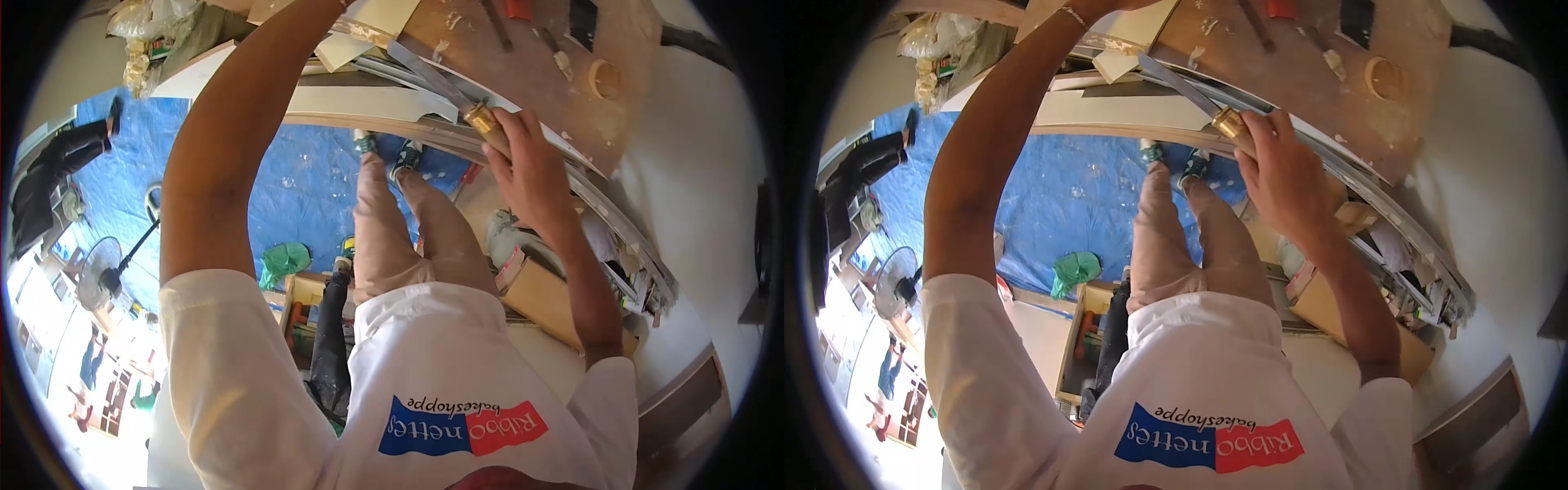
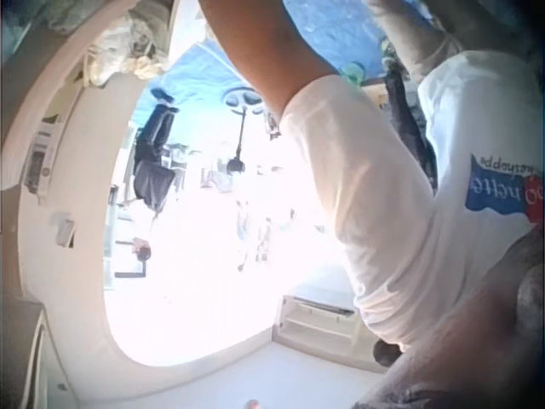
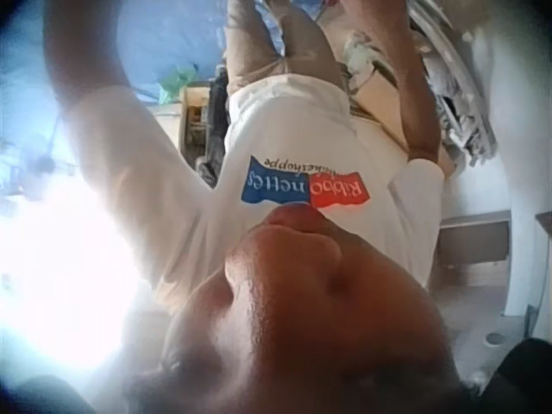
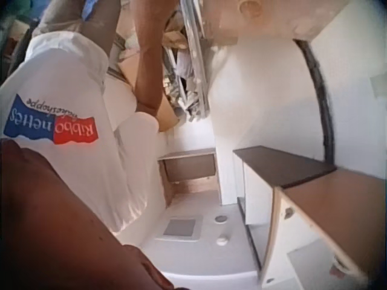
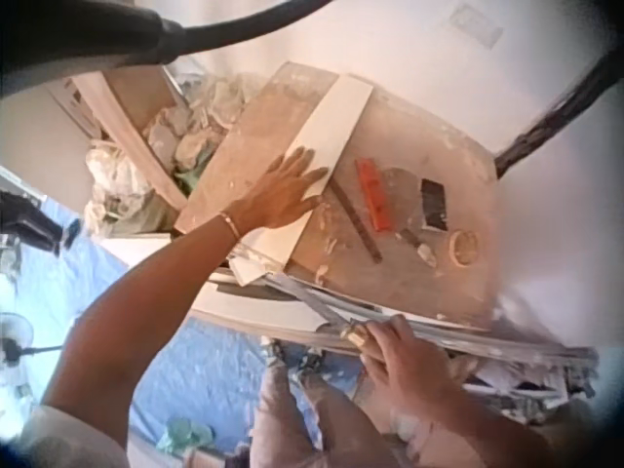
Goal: The person uses a chisel to carve and shape the edges of a wooden plank on a workbench. They then use a sanding block to smooth the surfaces of the wood, flipping the plank to work on different sides.
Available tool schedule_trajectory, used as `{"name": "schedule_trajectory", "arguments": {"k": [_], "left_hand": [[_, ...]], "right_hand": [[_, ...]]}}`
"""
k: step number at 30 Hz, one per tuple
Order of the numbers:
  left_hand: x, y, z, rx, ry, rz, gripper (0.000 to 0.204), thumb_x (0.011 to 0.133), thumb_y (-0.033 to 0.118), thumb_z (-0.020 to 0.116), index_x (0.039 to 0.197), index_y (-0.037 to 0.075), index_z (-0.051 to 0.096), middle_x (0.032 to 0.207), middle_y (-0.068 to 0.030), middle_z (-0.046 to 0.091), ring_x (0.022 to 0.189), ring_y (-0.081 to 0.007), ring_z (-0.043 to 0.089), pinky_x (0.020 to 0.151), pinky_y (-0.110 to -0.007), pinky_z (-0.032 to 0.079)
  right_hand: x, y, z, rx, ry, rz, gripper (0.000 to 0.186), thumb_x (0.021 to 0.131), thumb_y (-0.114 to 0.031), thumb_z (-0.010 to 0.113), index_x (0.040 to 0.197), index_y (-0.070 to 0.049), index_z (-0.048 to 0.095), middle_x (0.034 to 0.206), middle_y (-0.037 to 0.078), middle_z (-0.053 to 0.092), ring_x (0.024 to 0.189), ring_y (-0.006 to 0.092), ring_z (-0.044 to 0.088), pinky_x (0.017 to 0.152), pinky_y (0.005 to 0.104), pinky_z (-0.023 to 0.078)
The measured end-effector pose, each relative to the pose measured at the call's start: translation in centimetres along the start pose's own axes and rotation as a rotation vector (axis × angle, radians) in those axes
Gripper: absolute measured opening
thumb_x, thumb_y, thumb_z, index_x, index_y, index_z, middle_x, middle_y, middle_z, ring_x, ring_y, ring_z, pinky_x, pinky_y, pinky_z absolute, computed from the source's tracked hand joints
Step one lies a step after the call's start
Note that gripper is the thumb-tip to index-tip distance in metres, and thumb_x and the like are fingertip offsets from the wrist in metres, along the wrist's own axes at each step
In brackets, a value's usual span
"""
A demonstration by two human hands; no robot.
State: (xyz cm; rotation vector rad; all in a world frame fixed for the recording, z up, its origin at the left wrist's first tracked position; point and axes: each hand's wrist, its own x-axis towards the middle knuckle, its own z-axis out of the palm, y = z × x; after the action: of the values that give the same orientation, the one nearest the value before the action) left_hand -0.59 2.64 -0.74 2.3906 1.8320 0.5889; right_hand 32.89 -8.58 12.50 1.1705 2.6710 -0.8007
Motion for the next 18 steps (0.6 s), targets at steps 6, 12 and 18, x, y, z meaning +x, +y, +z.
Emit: {"name": "schedule_trajectory", "arguments": {"k": [6,12,18], "left_hand": [[0.5,-0.2,1.7,-0.015,0.108,0.065,0.050,0.101,0.027,0.056,0.148,0.008,0.053,0.158,-0.0304,0.040,0.150,-0.0455,0.032,0.126,-0.051,0.026],[0.3,-1.6,2.7,-0.197,0.269,-0.021,0.041,0.093,0.025,0.070,0.130,0.007,0.070,0.148,-0.0324,0.050,0.144,-0.0455,0.042,0.123,-0.047,0.033],[0.6,-1.5,3.3,-0.335,0.287,-0.061,0.042,0.090,0.029,0.074,0.125,0.007,0.073,0.146,-0.0340,0.052,0.141,-0.0460,0.045,0.121,-0.047,0.034]], "right_hand": [[2.6,0.6,-4.0,-0.244,-0.092,-0.099,0.057,0.097,-0.019,0.068,0.151,-0.018,0.049,0.111,0.014,0.066,0.095,0.0391,0.067,0.079,0.0482,0.055],[8.0,-1.8,-10.5,-0.480,-0.215,-0.242,0.059,0.095,-0.014,0.067,0.151,-0.029,0.053,0.106,0.014,0.065,0.089,0.0363,0.066,0.078,0.0464,0.054],[11.2,-6.0,-12.7,-0.779,-0.300,-0.307,0.061,0.094,-0.015,0.068,0.150,-0.032,0.054,0.092,0.010,0.060,0.073,0.0331,0.062,0.070,0.0448,0.052]]}}
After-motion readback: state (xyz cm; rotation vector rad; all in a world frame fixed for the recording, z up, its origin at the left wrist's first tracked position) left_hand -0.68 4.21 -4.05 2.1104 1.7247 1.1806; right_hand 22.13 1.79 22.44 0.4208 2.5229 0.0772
